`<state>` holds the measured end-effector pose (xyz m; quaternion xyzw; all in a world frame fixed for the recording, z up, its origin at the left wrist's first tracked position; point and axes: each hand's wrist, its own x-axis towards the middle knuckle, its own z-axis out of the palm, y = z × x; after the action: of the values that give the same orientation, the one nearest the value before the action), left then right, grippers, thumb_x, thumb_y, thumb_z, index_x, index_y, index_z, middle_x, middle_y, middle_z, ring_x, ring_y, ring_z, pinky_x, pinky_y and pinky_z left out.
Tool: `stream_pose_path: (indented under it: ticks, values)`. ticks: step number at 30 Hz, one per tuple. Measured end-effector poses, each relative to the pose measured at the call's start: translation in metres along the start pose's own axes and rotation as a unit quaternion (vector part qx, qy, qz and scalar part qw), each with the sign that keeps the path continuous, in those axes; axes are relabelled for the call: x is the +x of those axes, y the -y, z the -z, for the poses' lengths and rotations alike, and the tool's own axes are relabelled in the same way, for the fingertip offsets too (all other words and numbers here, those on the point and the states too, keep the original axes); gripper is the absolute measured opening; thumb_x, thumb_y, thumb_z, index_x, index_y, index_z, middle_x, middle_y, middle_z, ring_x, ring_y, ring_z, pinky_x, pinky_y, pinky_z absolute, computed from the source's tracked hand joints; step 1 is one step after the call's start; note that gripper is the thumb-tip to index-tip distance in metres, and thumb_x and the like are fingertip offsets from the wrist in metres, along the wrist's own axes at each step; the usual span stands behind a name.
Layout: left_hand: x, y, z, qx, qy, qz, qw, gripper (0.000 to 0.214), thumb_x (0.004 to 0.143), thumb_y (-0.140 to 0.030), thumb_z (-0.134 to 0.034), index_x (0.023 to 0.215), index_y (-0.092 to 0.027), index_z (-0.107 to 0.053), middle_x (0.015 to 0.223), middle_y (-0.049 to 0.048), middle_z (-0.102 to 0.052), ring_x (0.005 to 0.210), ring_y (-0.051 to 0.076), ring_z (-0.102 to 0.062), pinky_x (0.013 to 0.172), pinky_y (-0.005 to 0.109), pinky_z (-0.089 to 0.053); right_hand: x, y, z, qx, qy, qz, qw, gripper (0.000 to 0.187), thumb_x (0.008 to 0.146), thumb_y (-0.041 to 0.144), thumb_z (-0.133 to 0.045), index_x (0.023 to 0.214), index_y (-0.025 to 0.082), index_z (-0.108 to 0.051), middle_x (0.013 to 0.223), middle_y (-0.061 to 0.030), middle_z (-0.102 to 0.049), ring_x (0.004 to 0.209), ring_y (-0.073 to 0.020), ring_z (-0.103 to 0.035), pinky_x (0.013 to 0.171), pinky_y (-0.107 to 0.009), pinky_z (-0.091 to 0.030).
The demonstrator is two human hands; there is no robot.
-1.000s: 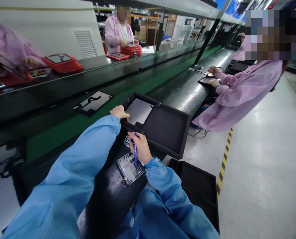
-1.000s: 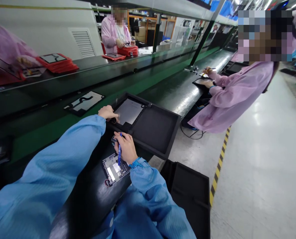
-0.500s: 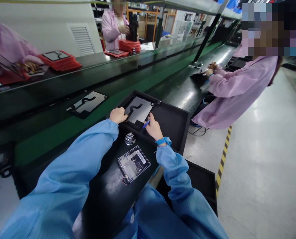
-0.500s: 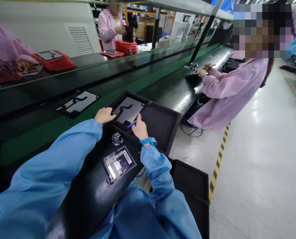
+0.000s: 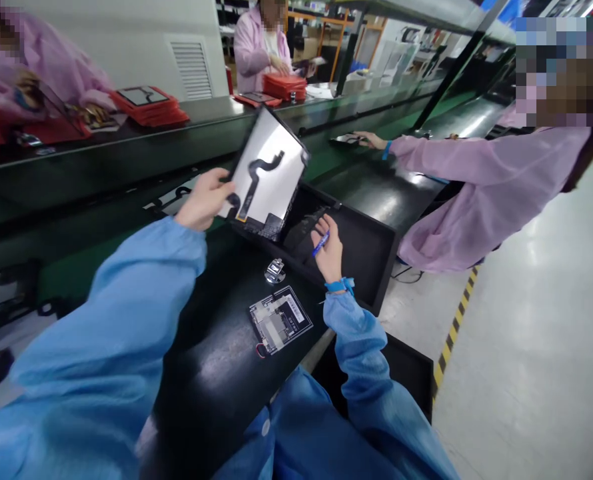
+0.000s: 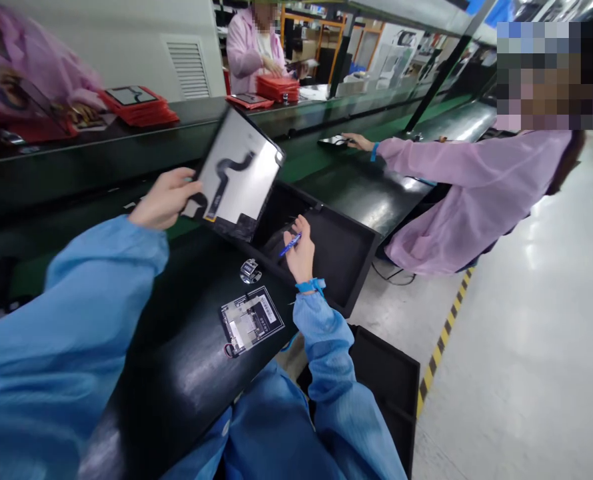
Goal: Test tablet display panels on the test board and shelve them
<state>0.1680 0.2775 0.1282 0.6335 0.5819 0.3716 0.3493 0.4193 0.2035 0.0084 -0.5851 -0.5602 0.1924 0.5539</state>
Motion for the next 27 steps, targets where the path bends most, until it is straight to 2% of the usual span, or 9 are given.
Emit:
stream_pose_path:
  ticks: [3, 6, 8, 9, 13, 16, 19, 22, 27]
  values:
    - [-0.078, 0.029, 0.053, -0.100, -0.012, -0.007, 0.995, 0.047, 0.089, -0.020, -0.053, 0.135, -0.009, -0.054, 0.117, 0.0112, -0.072, 0.105, 0.026, -0.069, 0.094, 0.041, -0.056, -0.022, 0.024, 0.012, 0.046, -0.024, 0.055, 0.997, 0.036, 0.093, 0.036, -0.057, 0.125, 0.020, -0.056, 0.129, -0.0127, -0.067, 0.110, -0.0210, -0.070, 0.096, -0.038, -0.055]
    - [-0.162, 0.072, 0.079, -0.178, -0.060, 0.156, 0.970, 0.044, 0.079, -0.032, -0.071, 0.122, -0.026, -0.065, 0.114, 0.0060, -0.074, 0.108, 0.033, -0.069, 0.091, 0.049, -0.059, -0.053, 0.050, 0.022, 0.053, 0.004, 0.033, 0.998, 0.021, 0.096, 0.038, -0.054, 0.105, 0.021, -0.065, 0.107, -0.0070, -0.075, 0.087, -0.0172, -0.072, 0.080, -0.032, -0.057]
    - [-0.209, 0.097, 0.078, -0.176, -0.127, 0.285, 0.933, 0.048, 0.072, -0.034, -0.077, 0.119, -0.031, -0.066, 0.117, 0.0057, -0.074, 0.116, 0.036, -0.065, 0.092, 0.050, -0.060, -0.074, 0.063, 0.025, 0.073, 0.040, 0.021, 0.996, 0.029, 0.100, 0.039, -0.045, 0.097, 0.021, -0.067, 0.091, -0.0048, -0.076, 0.072, -0.0149, -0.069, 0.068, -0.029, -0.054]
    - [-0.228, 0.107, 0.075, -0.188, -0.117, 0.319, 0.922, 0.050, 0.073, -0.037, -0.077, 0.121, -0.030, -0.065, 0.121, 0.0064, -0.072, 0.123, 0.037, -0.062, 0.093, 0.050, -0.059, -0.083, 0.067, 0.024, 0.088, 0.060, 0.014, 0.994, 0.032, 0.102, 0.041, -0.041, 0.101, 0.021, -0.067, 0.087, -0.0043, -0.075, 0.067, -0.0145, -0.067, 0.064, -0.029, -0.052]
    - [-0.273, 0.129, 0.054, -0.215, -0.067, 0.365, 0.903, 0.058, 0.081, -0.043, -0.069, 0.134, -0.024, -0.057, 0.131, 0.0098, -0.068, 0.133, 0.034, -0.054, 0.107, 0.049, -0.051, -0.110, 0.079, 0.014, 0.121, 0.113, -0.018, 0.986, 0.031, 0.101, 0.044, -0.040, 0.118, 0.024, -0.055, 0.080, -0.0003, -0.067, 0.061, -0.0135, -0.059, 0.055, -0.028, -0.045]
    - [-0.286, 0.138, 0.047, -0.150, -0.057, 0.285, 0.945, 0.065, 0.088, -0.045, -0.061, 0.147, -0.021, -0.045, 0.148, 0.0140, -0.054, 0.140, 0.032, -0.046, 0.118, 0.050, -0.037, -0.122, 0.091, 0.001, 0.110, 0.173, -0.051, 0.977, 0.017, 0.097, 0.039, -0.050, 0.103, 0.025, -0.056, 0.074, 0.0027, -0.060, 0.059, -0.0119, -0.053, 0.054, -0.025, -0.042]
    - [-0.292, 0.152, 0.044, 0.035, -0.101, 0.091, 0.990, 0.067, 0.094, -0.039, -0.053, 0.155, -0.021, -0.032, 0.161, 0.0149, -0.034, 0.148, 0.030, -0.033, 0.122, 0.051, -0.027, -0.134, 0.106, -0.015, 0.101, 0.224, -0.058, 0.968, 0.020, 0.092, 0.037, -0.059, 0.080, 0.023, -0.054, 0.064, 0.0045, -0.053, 0.055, -0.0104, -0.049, 0.052, -0.024, -0.040]
    - [-0.294, 0.167, 0.041, 0.184, -0.103, -0.022, 0.977, 0.067, 0.098, -0.032, -0.048, 0.158, -0.017, -0.023, 0.161, 0.0198, -0.032, 0.150, 0.031, -0.027, 0.121, 0.055, -0.026, -0.149, 0.119, -0.038, 0.105, 0.275, -0.074, 0.953, 0.032, 0.092, 0.039, -0.060, 0.069, 0.023, -0.045, 0.056, 0.0070, -0.044, 0.049, -0.0087, -0.043, 0.049, -0.023, -0.036]
    - [-0.292, 0.178, 0.037, 0.244, -0.036, -0.080, 0.966, 0.059, 0.100, -0.028, -0.042, 0.156, -0.015, -0.027, 0.158, 0.0220, -0.037, 0.150, 0.034, -0.025, 0.120, 0.061, -0.021, -0.175, 0.122, -0.078, 0.075, 0.398, -0.091, 0.910, 0.029, 0.088, 0.039, -0.065, 0.074, 0.023, -0.046, 0.056, 0.0087, -0.048, 0.050, -0.0086, -0.048, 0.050, -0.021, -0.037]
